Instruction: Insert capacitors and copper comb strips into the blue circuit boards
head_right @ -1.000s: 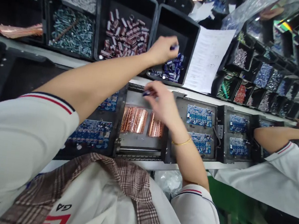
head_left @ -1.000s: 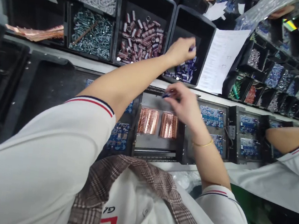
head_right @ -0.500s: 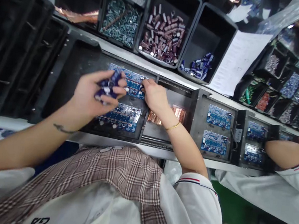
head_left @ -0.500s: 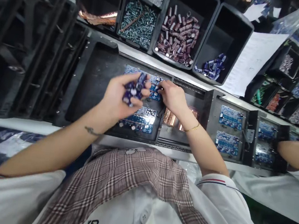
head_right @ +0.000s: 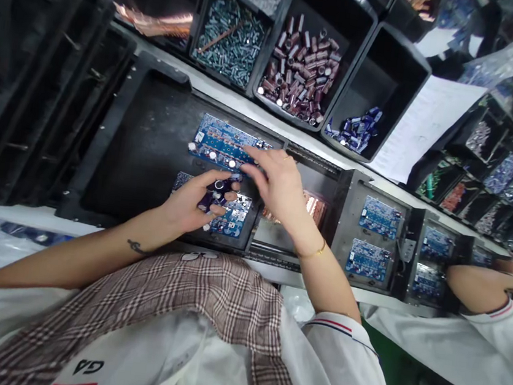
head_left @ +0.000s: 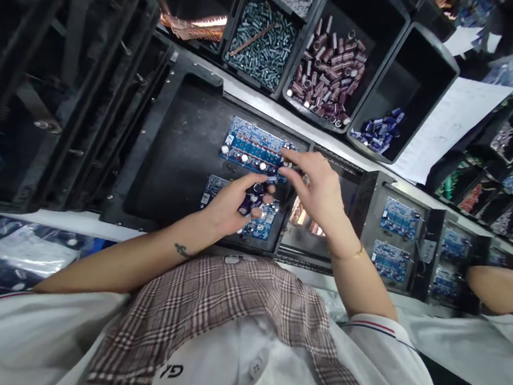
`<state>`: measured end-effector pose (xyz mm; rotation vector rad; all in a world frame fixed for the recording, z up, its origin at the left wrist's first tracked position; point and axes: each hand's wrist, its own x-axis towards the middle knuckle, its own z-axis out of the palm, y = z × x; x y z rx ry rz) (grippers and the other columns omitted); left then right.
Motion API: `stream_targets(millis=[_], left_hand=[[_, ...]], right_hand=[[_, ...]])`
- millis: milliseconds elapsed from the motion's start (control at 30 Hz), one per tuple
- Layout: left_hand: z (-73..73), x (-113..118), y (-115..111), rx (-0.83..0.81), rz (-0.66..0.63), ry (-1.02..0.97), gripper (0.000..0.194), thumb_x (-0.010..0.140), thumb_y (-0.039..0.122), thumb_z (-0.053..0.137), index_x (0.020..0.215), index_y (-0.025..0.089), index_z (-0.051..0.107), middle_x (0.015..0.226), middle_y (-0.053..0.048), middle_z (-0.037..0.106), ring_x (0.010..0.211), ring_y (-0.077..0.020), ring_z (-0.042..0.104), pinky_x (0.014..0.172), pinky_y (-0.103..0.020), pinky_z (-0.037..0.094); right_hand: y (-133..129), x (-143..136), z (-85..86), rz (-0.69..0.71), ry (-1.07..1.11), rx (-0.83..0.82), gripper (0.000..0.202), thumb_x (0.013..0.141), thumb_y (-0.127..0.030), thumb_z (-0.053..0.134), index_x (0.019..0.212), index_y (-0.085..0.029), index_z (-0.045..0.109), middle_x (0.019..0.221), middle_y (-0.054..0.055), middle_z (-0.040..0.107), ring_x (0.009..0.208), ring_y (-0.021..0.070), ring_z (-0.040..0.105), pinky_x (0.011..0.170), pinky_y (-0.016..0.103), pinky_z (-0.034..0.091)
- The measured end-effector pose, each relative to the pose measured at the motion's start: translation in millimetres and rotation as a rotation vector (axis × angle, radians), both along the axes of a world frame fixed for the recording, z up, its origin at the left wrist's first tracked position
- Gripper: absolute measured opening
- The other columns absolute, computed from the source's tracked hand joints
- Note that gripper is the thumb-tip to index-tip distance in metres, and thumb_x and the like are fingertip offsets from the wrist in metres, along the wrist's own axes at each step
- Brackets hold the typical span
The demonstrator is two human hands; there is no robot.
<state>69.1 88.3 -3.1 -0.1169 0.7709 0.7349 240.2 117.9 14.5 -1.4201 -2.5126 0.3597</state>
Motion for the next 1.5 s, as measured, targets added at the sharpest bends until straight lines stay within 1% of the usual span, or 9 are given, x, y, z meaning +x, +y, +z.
stream_targets(millis=[133, 233, 400, 733, 900, 1000, 1200, 1333, 1500], left_hand=[[-3.1, 4, -5, 0.019, -0.037, -0.014, 0.006, 0.083, 0.018, 0.06, 0.084, 0.013, 0.061, 0.072, -0.001, 0.058, 0.051, -0.0063, 0.053, 0.032, -0.012, 0.025], [-6.0, 3, -6, -0.054, -0.121, -0.008, 0.01, 0.084, 0.021, 0.059, 0.083, 0.012, 0.063, 0.075, -0.004, 0.061, 0.052, -0.007, 0.053, 0.032, -0.012, 0.026], [-6.8, -1, -4, -0.092, -0.167, 0.004, 0.016, 0.084, 0.026, 0.056, 0.083, 0.013, 0.065, 0.082, -0.012, 0.067, 0.052, -0.0098, 0.056, 0.033, -0.015, 0.029], [-3.0, -5, -4, 0.056, -0.17, 0.07, 0.022, 0.082, 0.02, 0.053, 0.1, 0.015, 0.064, 0.082, -0.009, 0.066, 0.054, -0.0121, 0.056, 0.034, -0.016, 0.032], [-2.4, -8, -5, 0.107, -0.139, 0.084, 0.009, 0.081, 0.024, 0.065, 0.082, 0.017, 0.06, 0.065, -0.001, 0.054, 0.05, -0.0083, 0.049, 0.034, -0.013, 0.026], [-3.1, -9, -5, 0.107, -0.122, 0.096, 0.011, 0.081, 0.025, 0.068, 0.087, 0.017, 0.064, 0.062, 0.001, 0.05, 0.049, -0.0067, 0.047, 0.035, -0.013, 0.026], [-3.9, -9, -4, 0.098, -0.084, 0.144, 0.018, 0.081, 0.019, 0.063, 0.097, 0.015, 0.07, 0.075, -0.002, 0.057, 0.054, -0.008, 0.051, 0.035, -0.014, 0.03], [-6.4, -8, -5, 0.127, -0.085, 0.151, 0.009, 0.083, 0.021, 0.065, 0.086, 0.013, 0.066, 0.08, -0.004, 0.061, 0.056, -0.0077, 0.053, 0.036, -0.014, 0.032], [-13.1, -4, -7, 0.088, -0.09, 0.178, 0.017, 0.084, 0.029, 0.067, 0.082, 0.013, 0.066, 0.066, -0.002, 0.054, 0.051, -0.0066, 0.049, 0.036, -0.014, 0.03]], right_hand=[[-20, -6, 3.9, -0.088, -0.034, -0.014, 0.021, 0.095, -0.034, 0.05, 0.106, -0.026, 0.067, 0.093, 0.003, 0.07, 0.096, 0.0226, 0.057, 0.087, 0.039, 0.039], [-16, 0, -16.3, -0.17, -0.087, 0.016, 0.019, 0.094, -0.027, 0.05, 0.1, -0.029, 0.068, 0.092, 0.001, 0.07, 0.099, 0.0242, 0.055, 0.09, 0.043, 0.034], [-3, 7, -39.7, -0.128, -0.097, 0.005, 0.02, 0.094, -0.024, 0.049, 0.097, -0.032, 0.067, 0.096, 0.0, 0.071, 0.101, 0.0248, 0.054, 0.094, 0.048, 0.028], [-4, 5, -34.9, -0.086, -0.113, 0.003, 0.021, 0.095, -0.022, 0.046, 0.099, -0.03, 0.066, 0.097, 0.0, 0.071, 0.103, 0.0238, 0.054, 0.096, 0.048, 0.026], [-4, 6, -35.6, -0.052, -0.122, 0.011, 0.023, 0.095, -0.021, 0.045, 0.101, -0.03, 0.065, 0.101, 0.0, 0.07, 0.106, 0.0238, 0.053, 0.1, 0.05, 0.025], [-5, 5, -32.2, -0.006, -0.148, 0.025, 0.028, 0.095, -0.018, 0.041, 0.105, -0.031, 0.064, 0.104, 0.0, 0.07, 0.107, 0.0233, 0.053, 0.103, 0.052, 0.026], [-10, 3, -27.7, 0.104, -0.233, 0.07, 0.034, 0.097, -0.017, 0.035, 0.12, -0.027, 0.058, 0.111, 0.006, 0.068, 0.113, 0.0241, 0.05, 0.107, 0.055, 0.025], [-7, 4, -30.9, 0.126, -0.235, 0.051, 0.035, 0.098, -0.018, 0.034, 0.124, -0.028, 0.056, 0.111, 0.005, 0.067, 0.117, 0.0238, 0.049, 0.109, 0.055, 0.026], [-12, 2, -16.6, 0.118, -0.17, -0.003, 0.034, 0.099, -0.02, 0.035, 0.124, -0.031, 0.055, 0.113, 0.003, 0.067, 0.117, 0.0227, 0.05, 0.11, 0.053, 0.023]])
